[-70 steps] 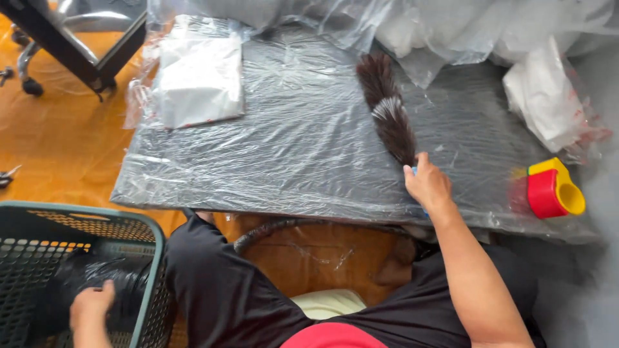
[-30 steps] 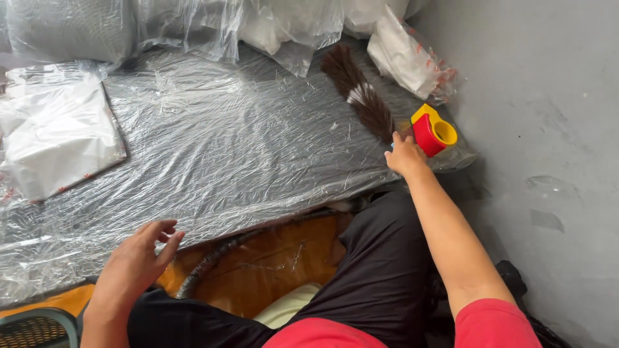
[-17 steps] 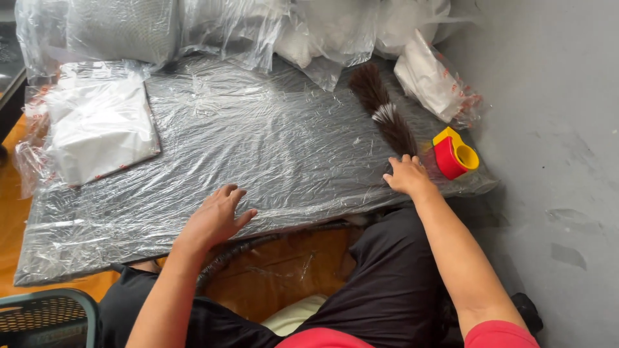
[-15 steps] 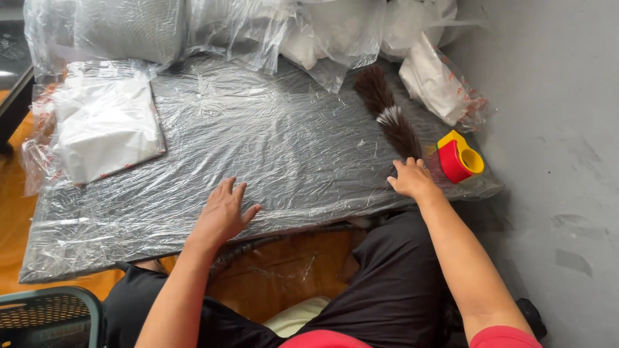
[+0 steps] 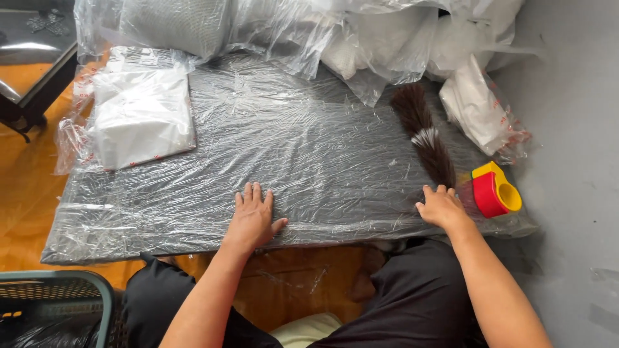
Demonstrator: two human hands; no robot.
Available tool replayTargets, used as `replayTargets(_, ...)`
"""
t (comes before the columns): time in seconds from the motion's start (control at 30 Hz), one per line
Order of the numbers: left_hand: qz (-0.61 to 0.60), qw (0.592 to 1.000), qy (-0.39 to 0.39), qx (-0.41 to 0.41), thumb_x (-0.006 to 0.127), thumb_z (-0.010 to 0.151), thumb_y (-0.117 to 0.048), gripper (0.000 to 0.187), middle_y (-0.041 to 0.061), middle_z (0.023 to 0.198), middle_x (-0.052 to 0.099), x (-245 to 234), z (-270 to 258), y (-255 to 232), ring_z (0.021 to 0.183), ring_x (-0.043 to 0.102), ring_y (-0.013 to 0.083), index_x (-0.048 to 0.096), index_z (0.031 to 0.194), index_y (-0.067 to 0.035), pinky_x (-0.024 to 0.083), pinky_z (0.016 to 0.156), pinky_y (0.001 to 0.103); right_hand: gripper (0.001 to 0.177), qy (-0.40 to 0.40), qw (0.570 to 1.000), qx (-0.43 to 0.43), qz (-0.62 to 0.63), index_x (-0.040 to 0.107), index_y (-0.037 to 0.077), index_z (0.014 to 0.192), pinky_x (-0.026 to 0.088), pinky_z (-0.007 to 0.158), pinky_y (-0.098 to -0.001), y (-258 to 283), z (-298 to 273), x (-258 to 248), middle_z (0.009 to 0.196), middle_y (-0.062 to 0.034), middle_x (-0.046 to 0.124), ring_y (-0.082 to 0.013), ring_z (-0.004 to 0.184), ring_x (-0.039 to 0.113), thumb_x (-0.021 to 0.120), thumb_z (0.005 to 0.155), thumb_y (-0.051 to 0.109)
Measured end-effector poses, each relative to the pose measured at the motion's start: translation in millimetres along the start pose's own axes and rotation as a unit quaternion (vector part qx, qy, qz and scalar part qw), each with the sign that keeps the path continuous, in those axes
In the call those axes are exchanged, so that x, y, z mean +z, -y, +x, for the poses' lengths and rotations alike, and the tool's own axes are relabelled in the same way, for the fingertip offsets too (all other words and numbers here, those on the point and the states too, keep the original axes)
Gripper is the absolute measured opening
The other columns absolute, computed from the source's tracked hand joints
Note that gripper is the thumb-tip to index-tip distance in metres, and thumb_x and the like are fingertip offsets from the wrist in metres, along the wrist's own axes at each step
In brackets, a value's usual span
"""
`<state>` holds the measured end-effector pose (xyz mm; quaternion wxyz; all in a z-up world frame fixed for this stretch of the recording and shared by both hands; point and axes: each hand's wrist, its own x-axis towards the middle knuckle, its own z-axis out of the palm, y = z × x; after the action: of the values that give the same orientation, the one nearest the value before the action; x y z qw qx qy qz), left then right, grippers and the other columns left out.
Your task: The person is placing a large pillow into a plastic bag and using a vacuum cleaner nozzle to remove air and compress the pillow for storage or shipping.
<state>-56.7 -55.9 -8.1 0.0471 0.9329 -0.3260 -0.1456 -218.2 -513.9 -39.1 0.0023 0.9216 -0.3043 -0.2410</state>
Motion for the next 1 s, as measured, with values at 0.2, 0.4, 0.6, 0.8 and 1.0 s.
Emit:
replayTargets(0.2, 0.028, 0.999, 0.026, -0.005, 0.060, 0.082, -0.081, 0.111, 0.036, 0.157, 0.031, -1.9, 1.9, -8.4, 0.152, 0.020, 0.0507, 0.040, 0.152, 0.002, 0.022, 0.119, 0.066, 0.067, -0.006, 0.999, 0.021, -0.045, 0.055, 0.012, 0.151, 0.041, 0.109, -0.0587, 4.6, 12.8, -6.1, 0.142, -0.0267, 0.060, -0.0465, 0.132, 0.057, 0.047, 0.097, 0.052)
replayTargets(0.4, 0.060, 0.996, 0.063, -0.013, 0.060, 0.075, -0.091, 0.130, 0.040, 0.159, 0.020, -2.7, 3.3, -20.2, 0.152, 0.009, 0.0562, 0.028, 0.155, 0.007, 0.011, 0.118, 0.072, 0.036, -0.230, 0.944, -0.088, 0.222, 0.075, 0.016, 0.124, 0.058, 0.087, -0.0478, 47.2, 16.2, -89.8, 0.110, -0.0163, 0.076, -0.0367, 0.103, 0.072, 0.063, 0.101, 0.040)
replayTargets(0.6, 0.043, 0.997, 0.025, 0.051, 0.041, 0.091, -0.089, 0.126, 0.056, 0.152, -0.003, 50.1, 17.6, -1.5, 0.139, -0.020, 0.0715, 0.014, 0.151, 0.018, -0.010, 0.102, 0.084, 0.023, -0.221, 0.774, -0.149, 0.574, 0.063, 0.004, 0.115, 0.060, 0.070, -0.0249, 91.5, 115.2, -166.6, 0.101, -0.0061, 0.069, -0.0140, 0.089, 0.071, 0.066, 0.104, 0.024)
replayTargets(0.8, 0.056, 0.960, -0.256, 0.096, 0.050, 0.078, -0.095, 0.137, 0.054, 0.153, -0.003, 101.9, 20.2, 9.7, 0.147, -0.022, 0.0694, 0.016, 0.144, 0.021, -0.014, 0.108, 0.080, 0.043, -0.124, 0.588, -0.146, 0.786, 0.053, 0.005, 0.117, 0.068, 0.076, -0.0297, 134.0, 188.9, -258.4, 0.102, -0.0085, 0.065, -0.0211, 0.091, 0.075, 0.061, 0.100, 0.044)
replayTargets(1.0, 0.035, 0.968, -0.229, 0.092, 0.055, 0.079, -0.091, 0.136, 0.054, 0.153, -0.002, 71.5, 13.8, 3.8, 0.147, -0.018, 0.0680, 0.017, 0.145, 0.021, -0.014, 0.111, 0.077, 0.101, -0.112, 0.403, -0.178, 0.891, 0.041, -0.004, 0.143, 0.071, 0.070, -0.0324, 174.2, 258.3, -301.5, 0.115, -0.0237, 0.059, -0.0285, 0.087, 0.079, 0.086, 0.065, 0.043)
